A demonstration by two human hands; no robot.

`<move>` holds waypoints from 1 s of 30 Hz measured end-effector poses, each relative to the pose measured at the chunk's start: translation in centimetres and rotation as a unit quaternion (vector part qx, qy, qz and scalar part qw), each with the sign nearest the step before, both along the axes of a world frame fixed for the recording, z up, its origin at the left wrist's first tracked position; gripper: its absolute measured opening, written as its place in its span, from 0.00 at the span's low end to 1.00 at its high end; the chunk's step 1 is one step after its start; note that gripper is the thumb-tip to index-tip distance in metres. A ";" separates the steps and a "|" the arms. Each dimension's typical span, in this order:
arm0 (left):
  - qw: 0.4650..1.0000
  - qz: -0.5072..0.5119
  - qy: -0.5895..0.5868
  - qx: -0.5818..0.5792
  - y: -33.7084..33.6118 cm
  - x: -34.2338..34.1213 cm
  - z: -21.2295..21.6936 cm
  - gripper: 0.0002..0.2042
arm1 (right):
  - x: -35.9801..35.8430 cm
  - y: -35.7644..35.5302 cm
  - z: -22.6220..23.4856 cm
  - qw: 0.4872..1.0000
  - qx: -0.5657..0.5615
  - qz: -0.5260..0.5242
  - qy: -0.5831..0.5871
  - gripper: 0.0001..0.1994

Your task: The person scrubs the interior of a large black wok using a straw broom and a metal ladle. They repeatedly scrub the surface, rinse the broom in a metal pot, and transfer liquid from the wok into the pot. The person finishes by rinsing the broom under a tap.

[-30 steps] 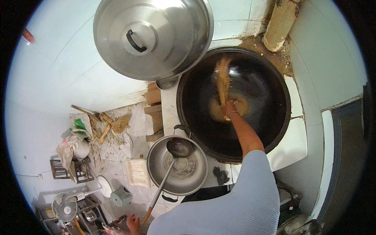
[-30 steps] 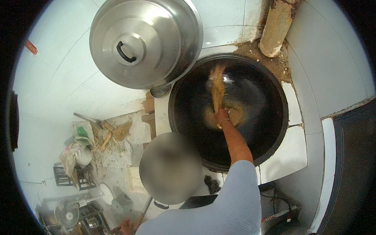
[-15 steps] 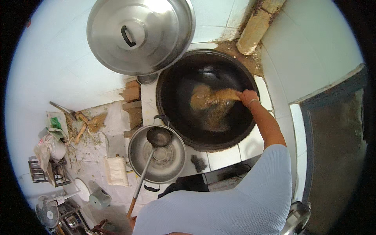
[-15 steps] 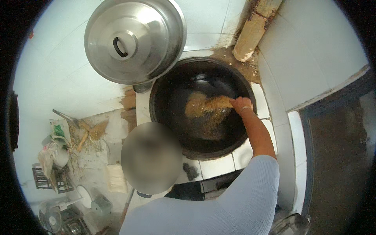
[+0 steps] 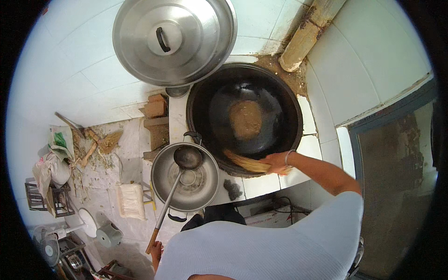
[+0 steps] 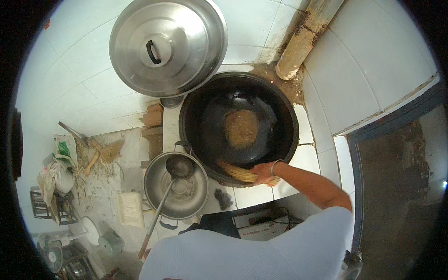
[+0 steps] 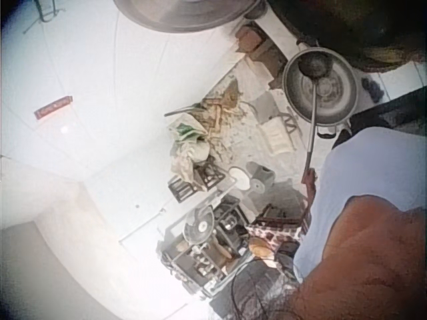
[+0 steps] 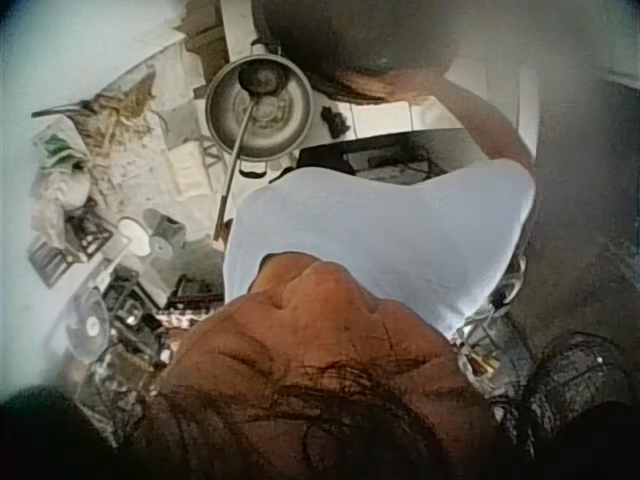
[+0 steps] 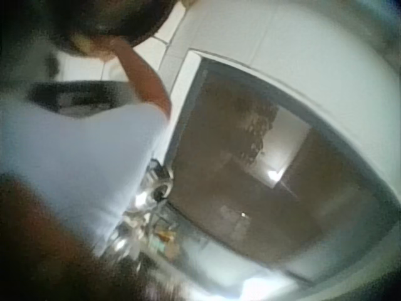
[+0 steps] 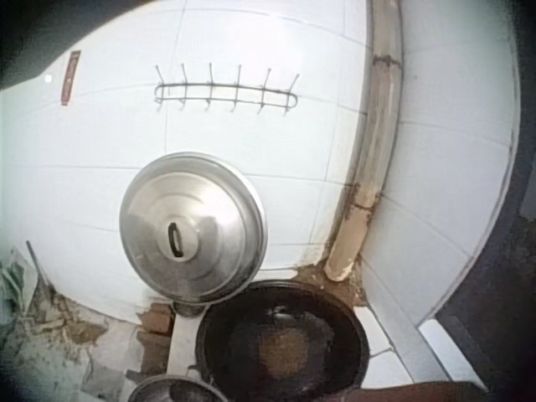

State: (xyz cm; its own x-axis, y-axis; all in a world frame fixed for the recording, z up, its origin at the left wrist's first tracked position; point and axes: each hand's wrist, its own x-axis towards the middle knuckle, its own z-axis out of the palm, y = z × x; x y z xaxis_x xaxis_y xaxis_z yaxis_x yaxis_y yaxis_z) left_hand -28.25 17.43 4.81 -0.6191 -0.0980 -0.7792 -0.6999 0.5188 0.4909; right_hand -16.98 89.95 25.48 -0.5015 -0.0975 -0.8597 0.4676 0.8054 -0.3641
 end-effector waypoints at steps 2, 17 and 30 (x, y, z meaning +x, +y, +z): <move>0.992 -0.106 0.065 -0.012 -2.1 0.3 -1.6 0.07 | -1.3 -0.4 0.1 0.959 -0.132 -0.251 -0.013 0.29; 0.963 -0.211 0.078 -0.146 -1.4 -0.5 4.0 0.11 | -13.9 13.7 -25.2 0.712 0.188 -0.635 0.236 0.29; 0.974 -0.191 0.079 -0.094 0.5 0.1 1.5 0.11 | -2.0 18.8 -12.9 0.853 0.398 -0.174 0.288 0.39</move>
